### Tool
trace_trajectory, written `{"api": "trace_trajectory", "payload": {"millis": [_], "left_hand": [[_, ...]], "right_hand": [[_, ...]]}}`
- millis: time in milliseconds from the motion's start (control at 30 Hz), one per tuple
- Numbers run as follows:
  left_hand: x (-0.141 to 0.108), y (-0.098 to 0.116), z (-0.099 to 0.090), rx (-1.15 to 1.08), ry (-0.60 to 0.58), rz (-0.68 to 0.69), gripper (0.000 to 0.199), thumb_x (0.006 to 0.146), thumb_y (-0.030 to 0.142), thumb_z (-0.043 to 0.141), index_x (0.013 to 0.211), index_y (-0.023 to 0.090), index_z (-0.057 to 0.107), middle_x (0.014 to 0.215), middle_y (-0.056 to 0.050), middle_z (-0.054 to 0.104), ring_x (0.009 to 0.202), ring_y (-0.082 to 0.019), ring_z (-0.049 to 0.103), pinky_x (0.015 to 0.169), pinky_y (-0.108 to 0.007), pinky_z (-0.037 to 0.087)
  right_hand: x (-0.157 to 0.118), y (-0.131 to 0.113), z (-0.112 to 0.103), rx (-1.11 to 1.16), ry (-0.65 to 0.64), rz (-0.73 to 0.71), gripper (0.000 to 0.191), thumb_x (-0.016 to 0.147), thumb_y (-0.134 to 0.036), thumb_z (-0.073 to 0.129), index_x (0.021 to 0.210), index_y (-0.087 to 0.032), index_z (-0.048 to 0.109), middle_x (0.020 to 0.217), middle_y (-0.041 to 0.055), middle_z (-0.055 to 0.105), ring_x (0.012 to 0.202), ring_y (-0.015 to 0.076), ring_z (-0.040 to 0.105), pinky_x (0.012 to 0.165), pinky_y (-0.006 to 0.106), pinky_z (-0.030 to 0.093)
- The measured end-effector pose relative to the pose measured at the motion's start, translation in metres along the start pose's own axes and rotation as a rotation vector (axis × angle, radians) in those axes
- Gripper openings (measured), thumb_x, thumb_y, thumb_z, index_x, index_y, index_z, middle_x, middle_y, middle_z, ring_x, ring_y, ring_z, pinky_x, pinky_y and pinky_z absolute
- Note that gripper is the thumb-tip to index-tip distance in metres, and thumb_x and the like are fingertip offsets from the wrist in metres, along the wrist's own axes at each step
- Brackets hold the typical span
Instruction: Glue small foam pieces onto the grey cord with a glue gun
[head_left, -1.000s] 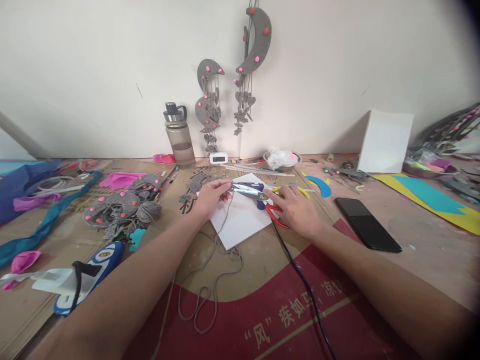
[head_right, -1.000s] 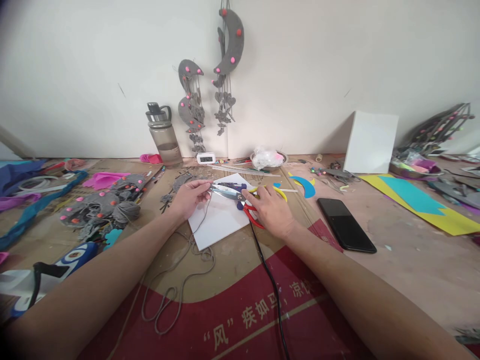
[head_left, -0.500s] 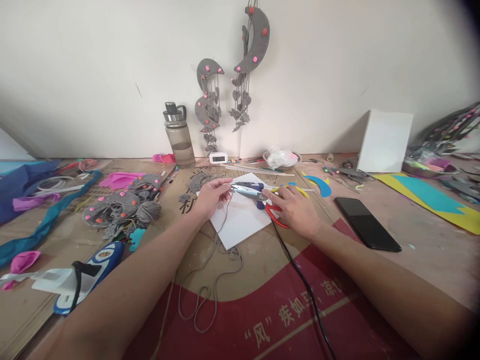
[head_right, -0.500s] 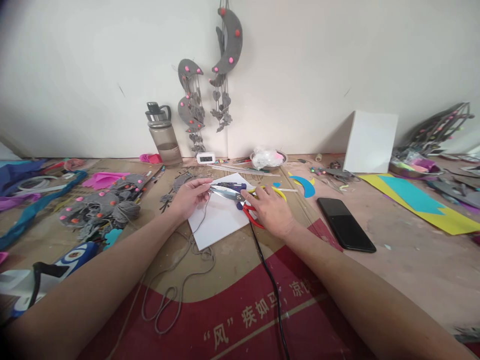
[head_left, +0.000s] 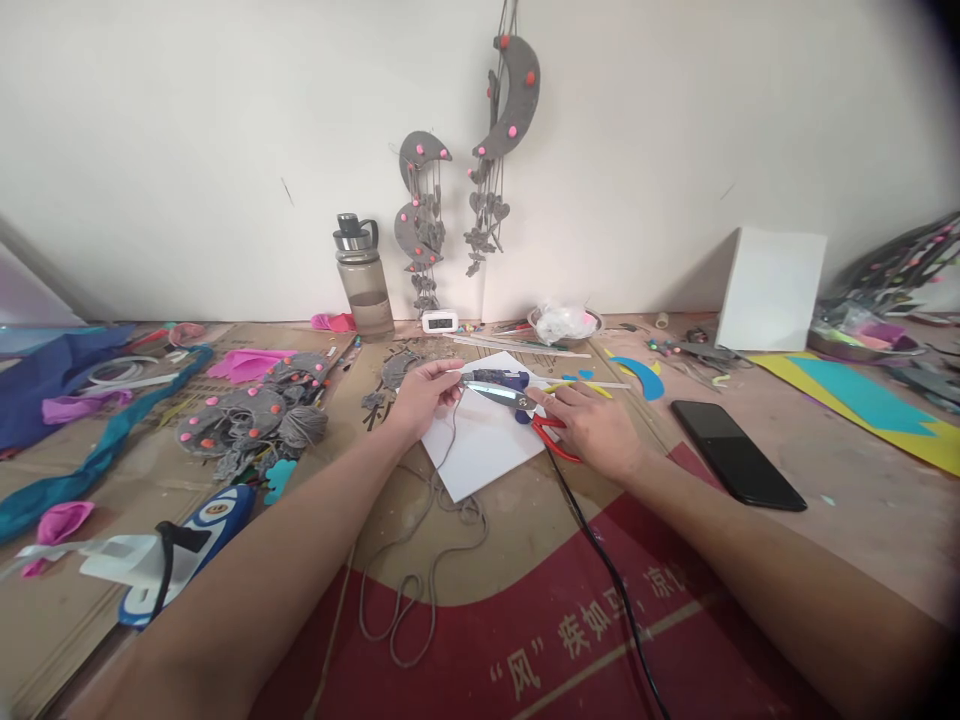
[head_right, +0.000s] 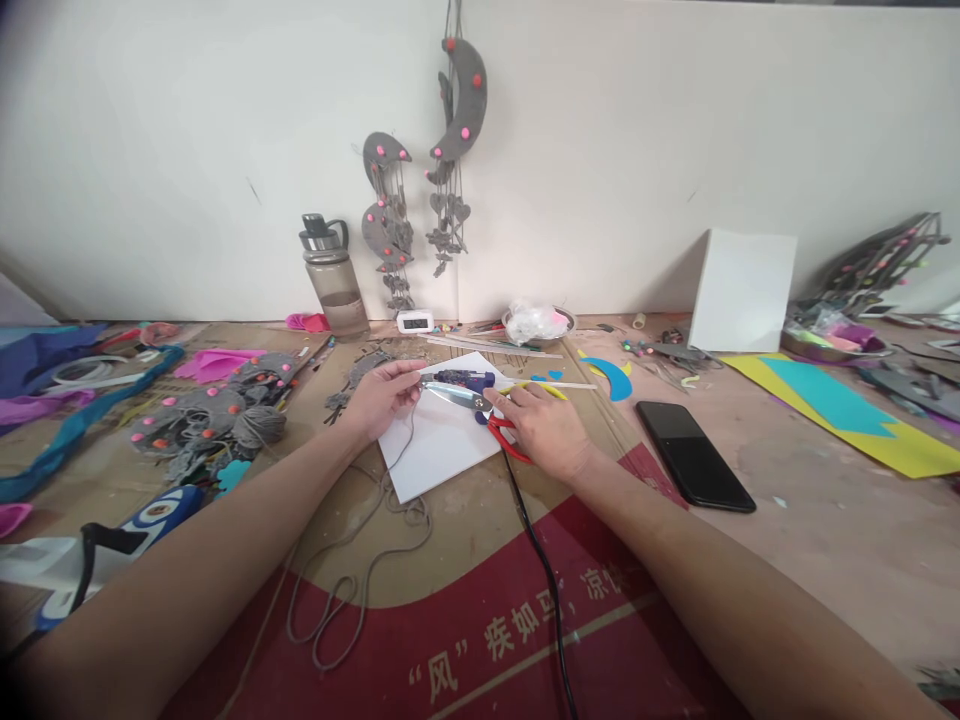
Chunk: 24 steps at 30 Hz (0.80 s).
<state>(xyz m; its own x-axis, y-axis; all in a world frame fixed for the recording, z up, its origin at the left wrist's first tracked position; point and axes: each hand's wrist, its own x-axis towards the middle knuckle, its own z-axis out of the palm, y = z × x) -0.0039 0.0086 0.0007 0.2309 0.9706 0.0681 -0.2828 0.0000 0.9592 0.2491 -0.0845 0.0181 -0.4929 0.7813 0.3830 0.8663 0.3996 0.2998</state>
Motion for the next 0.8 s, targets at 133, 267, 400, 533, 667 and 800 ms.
{"api": "trace_trajectory", "payload": {"millis": [133, 267, 400, 533, 667, 800], "left_hand": [[0.004, 0.002, -0.005, -0.014, 0.050, 0.012, 0.033, 0.066, 0.022, 0.076, 0.095, 0.010, 0.067, 0.058, 0.000, 0.060, 0.050, -0.008, 0.053, 0.048, -0.019, 0.036], [0.008, 0.007, -0.012, -0.033, 0.101, 0.039, 0.028, 0.070, 0.020, 0.074, 0.095, 0.010, 0.066, 0.060, -0.001, 0.062, 0.052, -0.008, 0.055, 0.050, -0.018, 0.039], [0.008, 0.017, -0.017, -0.053, 0.118, 0.045, 0.027, 0.071, 0.017, 0.074, 0.095, 0.010, 0.066, 0.067, -0.004, 0.065, 0.060, -0.009, 0.060, 0.056, -0.020, 0.045], [0.005, 0.024, -0.017, -0.074, 0.100, 0.064, 0.024, 0.068, 0.015, 0.075, 0.090, 0.010, 0.066, 0.072, -0.004, 0.065, 0.064, -0.009, 0.061, 0.057, -0.020, 0.047], [0.005, 0.023, -0.017, -0.090, 0.097, 0.032, 0.024, 0.065, 0.017, 0.078, 0.085, 0.011, 0.066, 0.072, -0.003, 0.064, 0.064, -0.009, 0.061, 0.057, -0.020, 0.047], [0.005, 0.018, -0.015, -0.084, 0.093, 0.006, 0.028, 0.061, 0.022, 0.080, 0.082, 0.013, 0.065, 0.072, -0.002, 0.064, 0.066, -0.011, 0.061, 0.056, -0.021, 0.047]], "right_hand": [[-0.001, 0.000, -0.001, 0.037, 0.007, -0.054, 0.046, 0.087, -0.024, 0.055, 0.133, -0.023, 0.052, 0.098, 0.0073, 0.065, 0.091, 0.0199, 0.057, 0.070, 0.027, 0.038], [0.001, -0.006, -0.015, 0.189, -0.063, -0.188, 0.047, 0.086, -0.020, 0.055, 0.133, -0.027, 0.053, 0.101, 0.0067, 0.065, 0.090, 0.0175, 0.059, 0.070, 0.026, 0.039], [0.004, -0.023, -0.040, 0.421, -0.237, -0.284, 0.046, 0.079, -0.015, 0.058, 0.123, -0.028, 0.060, 0.099, 0.0035, 0.068, 0.086, 0.0153, 0.061, 0.069, 0.024, 0.039], [0.001, -0.041, -0.065, 0.609, -0.386, -0.310, 0.030, 0.077, -0.021, 0.063, 0.106, -0.027, 0.067, 0.092, 0.0004, 0.070, 0.082, 0.0145, 0.062, 0.065, 0.022, 0.038], [-0.007, -0.050, -0.085, 0.707, -0.474, -0.345, 0.042, 0.074, -0.029, 0.070, 0.116, -0.029, 0.064, 0.107, 0.0013, 0.069, 0.090, 0.0162, 0.063, 0.067, 0.022, 0.041], [-0.004, -0.044, -0.091, 0.799, -0.397, -0.220, 0.022, 0.085, -0.035, 0.058, 0.102, -0.026, 0.071, 0.099, 0.0020, 0.071, 0.085, 0.0146, 0.064, 0.071, 0.023, 0.044]]}}
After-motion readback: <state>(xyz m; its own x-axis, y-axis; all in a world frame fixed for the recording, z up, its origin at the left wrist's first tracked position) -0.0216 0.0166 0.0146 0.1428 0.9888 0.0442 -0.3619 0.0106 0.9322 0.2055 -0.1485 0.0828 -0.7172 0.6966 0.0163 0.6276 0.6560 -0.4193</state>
